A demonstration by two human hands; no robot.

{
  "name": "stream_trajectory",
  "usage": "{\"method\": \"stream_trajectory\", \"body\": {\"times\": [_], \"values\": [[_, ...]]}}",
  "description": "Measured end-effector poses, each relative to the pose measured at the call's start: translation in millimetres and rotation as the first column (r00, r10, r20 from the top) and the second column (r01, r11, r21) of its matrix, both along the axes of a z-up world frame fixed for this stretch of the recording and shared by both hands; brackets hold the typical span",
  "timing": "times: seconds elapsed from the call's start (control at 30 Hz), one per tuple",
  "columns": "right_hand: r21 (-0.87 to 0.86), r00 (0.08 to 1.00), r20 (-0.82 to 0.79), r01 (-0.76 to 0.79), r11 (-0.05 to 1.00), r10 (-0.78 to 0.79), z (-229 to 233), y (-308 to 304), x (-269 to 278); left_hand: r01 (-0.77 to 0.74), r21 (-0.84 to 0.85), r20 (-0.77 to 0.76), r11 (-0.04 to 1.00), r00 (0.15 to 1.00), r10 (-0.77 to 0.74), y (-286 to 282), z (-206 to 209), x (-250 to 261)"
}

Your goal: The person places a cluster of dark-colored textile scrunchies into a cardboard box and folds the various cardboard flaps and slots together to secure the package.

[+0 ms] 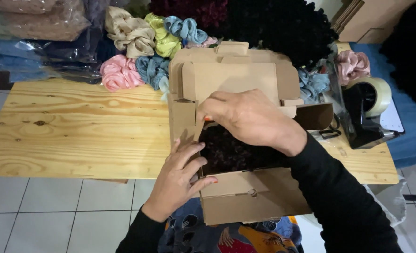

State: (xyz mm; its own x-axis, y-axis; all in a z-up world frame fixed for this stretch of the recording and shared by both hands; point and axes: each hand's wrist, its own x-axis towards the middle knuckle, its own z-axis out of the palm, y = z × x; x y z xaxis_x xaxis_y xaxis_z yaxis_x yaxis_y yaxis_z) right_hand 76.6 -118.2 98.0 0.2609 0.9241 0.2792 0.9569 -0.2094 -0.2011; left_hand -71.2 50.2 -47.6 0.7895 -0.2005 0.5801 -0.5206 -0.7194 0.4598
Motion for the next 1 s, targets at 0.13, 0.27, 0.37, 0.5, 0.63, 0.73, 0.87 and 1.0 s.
{"method": "stream_trajectory", "body": {"times": [0.13,0.27,0.37,0.5,0.63,0.73,0.87,1.0], "values": [[0.034,0.999,-0.048,-0.009,0.999,0.010,-0.2,-0.5,4.2,0.036,-0.010,0.001,0.999,0.999,-0.036,0.6,4.5,0.8],[0.028,0.995,-0.099,-0.012,1.000,0.015,1.9,0.2,7.4,0.027,-0.013,-0.024,1.000,0.999,-0.028,1.3,3.2,1.3],[0.022,0.988,-0.155,-0.017,1.000,0.020,1.2,0.3,10.8,0.031,-0.025,-0.030,0.999,0.999,-0.031,2.0,6.7,0.9],[0.032,0.984,-0.174,-0.028,0.999,0.033,2.6,1.0,11.1,0.034,-0.034,-0.019,0.999,0.999,-0.035,2.1,7.8,1.5],[0.004,0.982,-0.186,-0.039,0.999,0.039,0.2,-1.3,13.7,0.026,-0.026,-0.011,0.999,1.000,-0.026,2.4,2.7,1.9],[-0.016,0.984,-0.166,-0.068,0.998,0.065,-2.9,-4.1,12.1,0.022,-0.030,0.020,0.999,1.000,-0.021,0.9,-4.2,1.7],[-0.015,0.989,-0.092,-0.120,0.993,0.119,2.6,-7.4,-0.2,-0.106,-0.078,0.014,0.991,0.994,0.107,-3.9,-29.7,-0.3],[0.056,0.989,-0.005,-0.149,0.987,0.150,-24.4,-19.1,-10.2,-0.014,-0.325,-0.086,0.945,0.996,-0.015,-1.9,-14.2,3.5]]}}
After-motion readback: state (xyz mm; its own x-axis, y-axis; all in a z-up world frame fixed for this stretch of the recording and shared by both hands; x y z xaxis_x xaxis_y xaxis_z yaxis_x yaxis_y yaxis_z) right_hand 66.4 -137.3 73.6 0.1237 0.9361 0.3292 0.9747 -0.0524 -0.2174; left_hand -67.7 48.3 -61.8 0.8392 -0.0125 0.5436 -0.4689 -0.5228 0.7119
